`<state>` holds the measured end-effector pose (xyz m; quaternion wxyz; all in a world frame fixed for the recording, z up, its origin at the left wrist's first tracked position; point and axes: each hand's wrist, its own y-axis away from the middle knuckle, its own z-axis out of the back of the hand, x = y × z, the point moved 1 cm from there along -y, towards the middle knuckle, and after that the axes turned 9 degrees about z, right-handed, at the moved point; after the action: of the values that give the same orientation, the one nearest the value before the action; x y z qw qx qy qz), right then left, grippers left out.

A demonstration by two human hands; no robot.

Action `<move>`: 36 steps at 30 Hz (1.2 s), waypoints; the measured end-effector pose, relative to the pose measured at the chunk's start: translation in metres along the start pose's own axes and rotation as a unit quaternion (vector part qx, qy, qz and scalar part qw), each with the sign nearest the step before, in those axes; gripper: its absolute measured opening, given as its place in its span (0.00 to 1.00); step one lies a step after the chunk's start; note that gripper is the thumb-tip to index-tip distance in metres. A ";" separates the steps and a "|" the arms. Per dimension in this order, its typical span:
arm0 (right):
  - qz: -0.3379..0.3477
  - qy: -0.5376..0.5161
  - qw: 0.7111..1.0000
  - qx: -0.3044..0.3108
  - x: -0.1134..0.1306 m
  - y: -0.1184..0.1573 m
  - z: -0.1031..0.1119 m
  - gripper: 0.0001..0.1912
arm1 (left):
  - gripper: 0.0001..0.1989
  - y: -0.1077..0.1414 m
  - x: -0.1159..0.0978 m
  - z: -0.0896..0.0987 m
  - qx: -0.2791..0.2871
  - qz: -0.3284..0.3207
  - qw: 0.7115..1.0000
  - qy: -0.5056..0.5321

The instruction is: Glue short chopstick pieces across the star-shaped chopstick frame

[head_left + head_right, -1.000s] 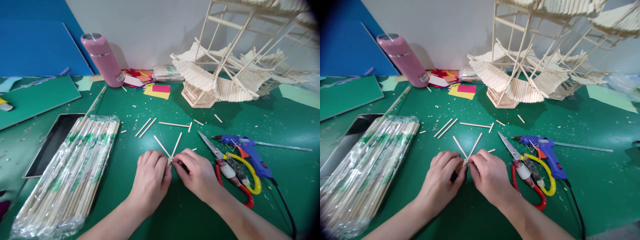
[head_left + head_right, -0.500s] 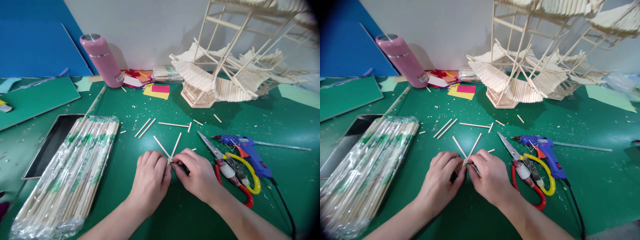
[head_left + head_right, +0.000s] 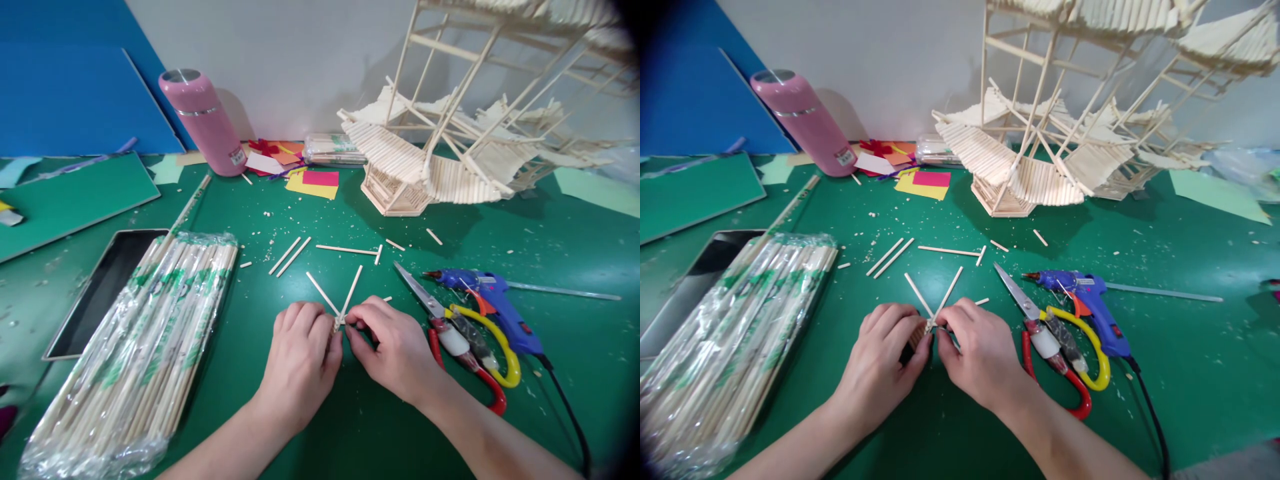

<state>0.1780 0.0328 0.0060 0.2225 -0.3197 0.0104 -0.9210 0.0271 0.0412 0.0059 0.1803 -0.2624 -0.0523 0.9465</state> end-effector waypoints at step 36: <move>-0.001 -0.002 1.000 -0.012 0.001 -0.002 0.001 0.06 | 0.05 0.000 0.000 0.000 0.007 0.004 1.000 -0.009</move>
<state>0.1773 0.0343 0.0072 0.2175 -0.3238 0.0206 -0.9206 0.0272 0.0417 0.0054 0.1774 -0.2531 -0.0464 0.9499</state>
